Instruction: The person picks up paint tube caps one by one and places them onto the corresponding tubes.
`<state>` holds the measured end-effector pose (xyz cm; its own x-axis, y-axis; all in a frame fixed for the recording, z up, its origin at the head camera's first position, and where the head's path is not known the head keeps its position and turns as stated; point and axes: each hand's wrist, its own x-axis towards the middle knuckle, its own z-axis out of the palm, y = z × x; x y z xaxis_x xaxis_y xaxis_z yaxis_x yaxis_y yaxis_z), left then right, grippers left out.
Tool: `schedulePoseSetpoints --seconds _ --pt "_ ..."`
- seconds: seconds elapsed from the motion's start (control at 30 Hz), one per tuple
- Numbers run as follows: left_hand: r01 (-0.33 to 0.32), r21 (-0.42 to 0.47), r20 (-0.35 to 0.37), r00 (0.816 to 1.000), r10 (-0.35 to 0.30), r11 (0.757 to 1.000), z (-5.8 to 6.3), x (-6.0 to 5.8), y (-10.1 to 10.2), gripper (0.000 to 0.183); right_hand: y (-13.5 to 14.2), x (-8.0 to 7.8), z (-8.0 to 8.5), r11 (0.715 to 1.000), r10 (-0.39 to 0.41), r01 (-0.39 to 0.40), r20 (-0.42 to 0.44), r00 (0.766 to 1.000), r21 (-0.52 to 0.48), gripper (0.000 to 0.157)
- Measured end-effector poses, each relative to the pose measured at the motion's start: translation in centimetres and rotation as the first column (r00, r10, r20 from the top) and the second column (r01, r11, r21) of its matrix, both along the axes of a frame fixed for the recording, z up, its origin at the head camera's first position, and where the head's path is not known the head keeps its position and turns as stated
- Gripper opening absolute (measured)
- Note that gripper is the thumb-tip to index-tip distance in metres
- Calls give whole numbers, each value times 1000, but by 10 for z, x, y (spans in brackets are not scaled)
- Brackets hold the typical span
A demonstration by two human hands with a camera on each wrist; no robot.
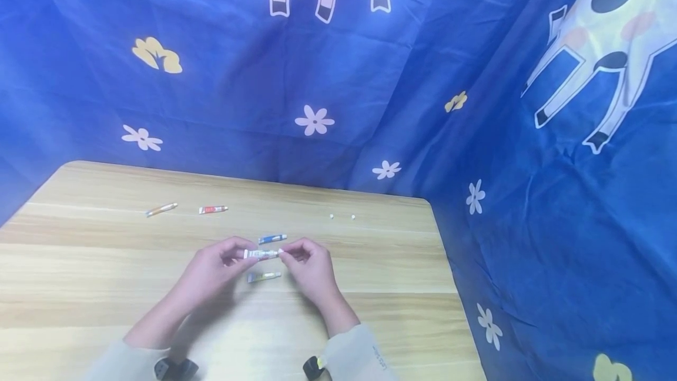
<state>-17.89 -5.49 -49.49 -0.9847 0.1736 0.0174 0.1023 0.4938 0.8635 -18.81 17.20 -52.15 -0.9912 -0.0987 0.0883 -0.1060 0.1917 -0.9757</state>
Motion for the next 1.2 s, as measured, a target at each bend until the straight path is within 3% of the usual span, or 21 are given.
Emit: schedulePoseSetpoints --seconds 0.53,0.7,0.87,1.2 --pt "-4 -11 7 1000 4 1000 -4 1 2 22 -1 4 -4 999 8 -9 20 1000 34 15" --pt "-9 -53 -55 998 6 999 -4 2 3 21 -2 5 -3 999 4 -5 42 999 42 14" --pt "-17 -101 -120 993 5 995 -3 2 4 20 -1 5 -3 997 1 -6 78 997 71 14" --pt "-1 -81 -121 993 -9 997 -3 4 5 19 -3 3 -7 999 51 -52 206 977 -1 25"
